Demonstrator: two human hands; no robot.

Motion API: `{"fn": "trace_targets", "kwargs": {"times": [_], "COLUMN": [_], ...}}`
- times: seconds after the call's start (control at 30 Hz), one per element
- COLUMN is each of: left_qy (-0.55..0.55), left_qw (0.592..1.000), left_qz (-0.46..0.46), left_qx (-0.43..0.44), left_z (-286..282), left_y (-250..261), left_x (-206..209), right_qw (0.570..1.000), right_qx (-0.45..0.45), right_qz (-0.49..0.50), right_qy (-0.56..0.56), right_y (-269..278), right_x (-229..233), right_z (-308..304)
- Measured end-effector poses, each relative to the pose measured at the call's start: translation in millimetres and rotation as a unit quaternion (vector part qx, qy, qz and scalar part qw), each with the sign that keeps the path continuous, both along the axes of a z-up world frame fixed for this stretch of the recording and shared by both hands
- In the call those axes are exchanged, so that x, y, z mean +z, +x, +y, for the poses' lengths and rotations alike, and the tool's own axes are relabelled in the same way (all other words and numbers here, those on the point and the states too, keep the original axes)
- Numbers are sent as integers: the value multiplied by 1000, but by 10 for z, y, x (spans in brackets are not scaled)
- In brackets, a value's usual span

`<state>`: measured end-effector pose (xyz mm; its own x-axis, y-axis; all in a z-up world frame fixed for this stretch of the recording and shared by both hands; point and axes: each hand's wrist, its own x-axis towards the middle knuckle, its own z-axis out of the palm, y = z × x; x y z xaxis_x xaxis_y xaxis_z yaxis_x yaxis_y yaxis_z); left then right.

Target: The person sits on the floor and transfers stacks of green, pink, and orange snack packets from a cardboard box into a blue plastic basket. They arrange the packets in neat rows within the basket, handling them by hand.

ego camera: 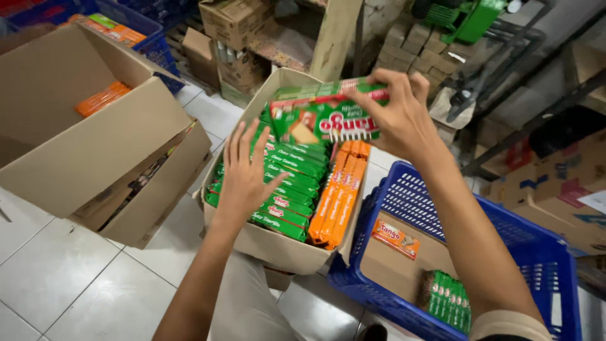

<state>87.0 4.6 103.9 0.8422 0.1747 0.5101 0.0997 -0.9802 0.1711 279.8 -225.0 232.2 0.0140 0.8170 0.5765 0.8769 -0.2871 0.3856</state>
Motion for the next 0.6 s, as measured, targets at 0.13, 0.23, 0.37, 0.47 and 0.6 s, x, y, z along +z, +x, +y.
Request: {"fn": "trace_targets", "kwargs": {"times": [0.13,0.23,0.37,0.47,0.6], "left_qy": [1,61,47,-56,-212], "left_qw": [985,984,974,959,935], "left_qz": [-156,-167,-218,-279,-280], "left_qx": [-68,-22,-31,-6,-43], "left_z": [-469,-734,-839,-929,-1087], "left_y": [34,33,23,155,182], "left_x": [484,746,844,702,752], "right_qw": [999,998,999,952,821], "right_qx": [28,45,23,53,65], "right_qz": [-18,-38,-38,163,488], "right_qy": [-12,-4,32,254,289], "right_y": [-271,-476,-522,-510,-1008], "right_x": [26,131,149,-128,-224], "right_z": [-334,-479,-653,-512,-350]}}
